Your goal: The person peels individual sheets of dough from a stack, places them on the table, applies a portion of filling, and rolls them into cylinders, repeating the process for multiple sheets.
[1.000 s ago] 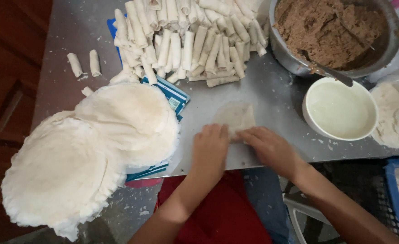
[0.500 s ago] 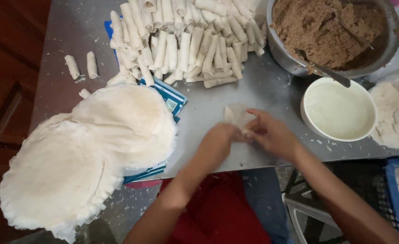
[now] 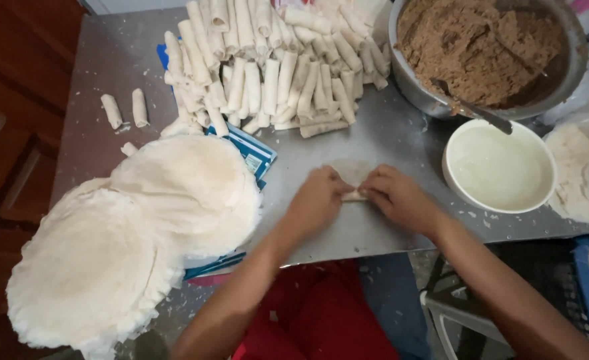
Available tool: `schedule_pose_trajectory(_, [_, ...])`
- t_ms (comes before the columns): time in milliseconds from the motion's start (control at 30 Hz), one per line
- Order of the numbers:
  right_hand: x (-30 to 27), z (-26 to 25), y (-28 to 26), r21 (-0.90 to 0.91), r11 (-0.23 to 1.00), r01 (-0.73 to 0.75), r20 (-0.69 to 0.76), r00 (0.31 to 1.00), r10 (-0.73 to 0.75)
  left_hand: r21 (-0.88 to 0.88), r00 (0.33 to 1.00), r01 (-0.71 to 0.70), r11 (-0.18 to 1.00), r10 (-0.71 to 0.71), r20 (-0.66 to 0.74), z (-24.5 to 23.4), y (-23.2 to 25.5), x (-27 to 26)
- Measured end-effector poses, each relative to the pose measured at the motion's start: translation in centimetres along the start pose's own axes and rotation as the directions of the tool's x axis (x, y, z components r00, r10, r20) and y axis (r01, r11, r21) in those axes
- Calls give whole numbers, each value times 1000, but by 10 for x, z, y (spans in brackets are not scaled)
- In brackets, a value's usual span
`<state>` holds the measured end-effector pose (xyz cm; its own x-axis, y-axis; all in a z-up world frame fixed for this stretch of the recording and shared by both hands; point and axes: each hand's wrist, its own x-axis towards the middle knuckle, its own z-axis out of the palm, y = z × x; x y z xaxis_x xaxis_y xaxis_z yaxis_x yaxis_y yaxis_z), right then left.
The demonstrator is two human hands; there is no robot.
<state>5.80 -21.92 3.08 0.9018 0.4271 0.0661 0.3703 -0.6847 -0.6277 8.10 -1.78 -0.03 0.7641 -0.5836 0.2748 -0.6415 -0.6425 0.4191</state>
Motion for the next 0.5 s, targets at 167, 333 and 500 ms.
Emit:
schedule_pose_trajectory(167, [12, 6, 19, -17, 1000, 1, -176, 984, -4, -116, 969, 198, 973, -177, 172, 2, -10, 20])
schedule_pose_trajectory(333, [14, 6, 28, -10, 996, 90, -107, 990, -90, 155, 954, 32, 987, -77, 289, -21, 32, 8])
schedule_pose_trajectory(500, [44, 20, 59, 76, 997, -15, -252, 967, 33, 149, 965, 98, 984, -131, 226, -9, 7, 49])
